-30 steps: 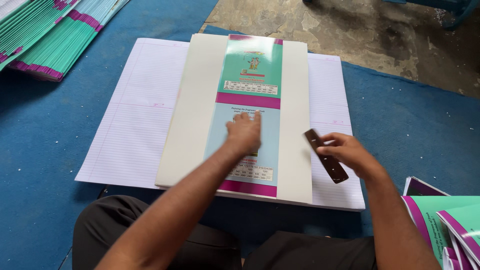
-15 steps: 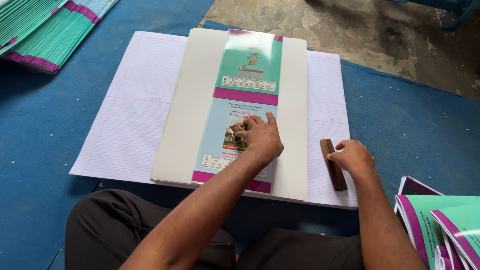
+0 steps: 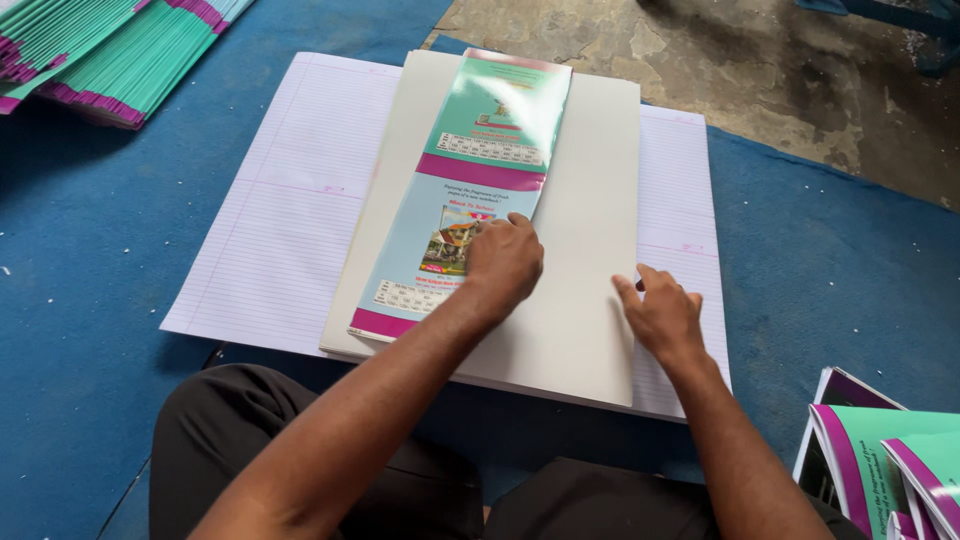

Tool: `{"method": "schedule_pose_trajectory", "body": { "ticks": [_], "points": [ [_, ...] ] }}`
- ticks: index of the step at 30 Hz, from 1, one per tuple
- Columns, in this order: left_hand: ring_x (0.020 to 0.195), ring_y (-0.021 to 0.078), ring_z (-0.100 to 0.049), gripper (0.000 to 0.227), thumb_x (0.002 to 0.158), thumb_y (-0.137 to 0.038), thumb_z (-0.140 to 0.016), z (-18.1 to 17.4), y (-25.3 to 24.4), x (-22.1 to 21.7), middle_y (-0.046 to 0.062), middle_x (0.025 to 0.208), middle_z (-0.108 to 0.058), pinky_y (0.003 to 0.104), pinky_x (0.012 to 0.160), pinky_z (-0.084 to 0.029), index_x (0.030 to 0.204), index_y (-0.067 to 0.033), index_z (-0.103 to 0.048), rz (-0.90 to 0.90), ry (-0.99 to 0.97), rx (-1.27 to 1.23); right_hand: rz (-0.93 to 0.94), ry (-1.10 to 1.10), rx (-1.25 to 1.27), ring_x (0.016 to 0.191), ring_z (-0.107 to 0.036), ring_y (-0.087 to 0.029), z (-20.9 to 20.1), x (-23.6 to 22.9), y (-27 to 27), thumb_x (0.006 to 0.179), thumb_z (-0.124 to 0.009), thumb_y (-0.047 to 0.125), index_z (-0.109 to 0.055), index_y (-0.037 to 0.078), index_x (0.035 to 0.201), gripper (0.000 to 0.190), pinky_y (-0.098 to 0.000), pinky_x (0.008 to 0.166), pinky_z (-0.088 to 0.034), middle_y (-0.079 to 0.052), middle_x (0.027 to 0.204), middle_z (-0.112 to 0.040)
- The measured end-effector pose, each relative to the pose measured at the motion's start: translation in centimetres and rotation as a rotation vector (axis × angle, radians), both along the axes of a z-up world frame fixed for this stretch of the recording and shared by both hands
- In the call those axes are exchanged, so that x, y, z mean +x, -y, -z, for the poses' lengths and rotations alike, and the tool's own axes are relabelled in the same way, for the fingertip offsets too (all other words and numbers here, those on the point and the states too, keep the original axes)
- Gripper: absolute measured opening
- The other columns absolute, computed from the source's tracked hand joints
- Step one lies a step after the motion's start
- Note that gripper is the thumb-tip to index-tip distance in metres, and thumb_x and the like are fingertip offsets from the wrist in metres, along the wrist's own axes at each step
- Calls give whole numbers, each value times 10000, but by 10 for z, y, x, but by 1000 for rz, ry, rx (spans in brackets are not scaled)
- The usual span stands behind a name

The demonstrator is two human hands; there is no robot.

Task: The person inserts a printed cover sheet into a stack of blank pages, folds it over the spine, and presses the fold with a wooden block. The person repeats this process for multiple notebooks, stacking the finished units to the left.

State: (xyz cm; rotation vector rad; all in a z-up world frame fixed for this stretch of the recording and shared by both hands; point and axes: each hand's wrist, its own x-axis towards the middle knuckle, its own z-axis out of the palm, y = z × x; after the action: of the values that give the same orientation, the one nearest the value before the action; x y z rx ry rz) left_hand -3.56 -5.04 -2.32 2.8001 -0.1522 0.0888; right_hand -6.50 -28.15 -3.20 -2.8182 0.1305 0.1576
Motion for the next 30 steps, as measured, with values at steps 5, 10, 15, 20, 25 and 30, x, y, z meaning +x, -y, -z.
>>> {"method": "schedule_pose_trajectory", "body": {
  "ticks": [5,10,15,20,25,30],
  "points": [
    [863,430,-709,255,956,-173,-556,-5,-27,3,270,898,-711,530,762,-580,983,71,-629,-6,91,-109,90,-108,41,1161,-634,-402,-14,-12,-20,974,-557,505,-564,58,1408,623,-617,1021,-483,-209,1215,-667],
    [803,428,-721,233,975,-180,-541,-32,-51,4,264,850,-713,540,738,-577,950,43,-605,11,107,-123,33,-42,-6,1081,-701,-401,-12,-13,-22,986,-542,519,-528,-5,1416,678,-624,1038,-475,-248,1168,-678],
    [816,457,-712,210,959,-175,-546,-67,-85,4,277,901,-715,546,753,-576,962,24,-612,-6,160,-144,65,-91,-9,1044,-719,-410,-11,-15,-22,994,-514,523,-530,3,1422,674,-574,877,-601,-257,1168,-678],
    [844,462,-714,270,1001,-218,-531,-101,-122,3,294,898,-709,532,788,-581,1028,40,-607,-79,86,-135,57,-62,1,1033,-714,-435,-13,-17,-24,984,-519,516,-496,-19,1439,702,-549,743,-644,-276,1184,-649],
    [881,433,-721,301,1014,-230,-500,-118,-162,10,296,961,-709,514,810,-578,1127,33,-595,-146,34,-90,58,-52,11,1019,-724,-430,-5,-15,-21,984,-512,524,-517,-14,1424,695,-535,740,-649,-281,1172,-653],
    [901,394,-692,283,1022,-208,-476,-122,-214,22,258,1022,-711,497,791,-554,1172,-8,-608,-227,133,29,-10,22,-9,1013,-723,-401,8,-12,-12,997,-510,549,-555,-34,1382,700,-517,792,-617,-289,1123,-667]
  ]
}}
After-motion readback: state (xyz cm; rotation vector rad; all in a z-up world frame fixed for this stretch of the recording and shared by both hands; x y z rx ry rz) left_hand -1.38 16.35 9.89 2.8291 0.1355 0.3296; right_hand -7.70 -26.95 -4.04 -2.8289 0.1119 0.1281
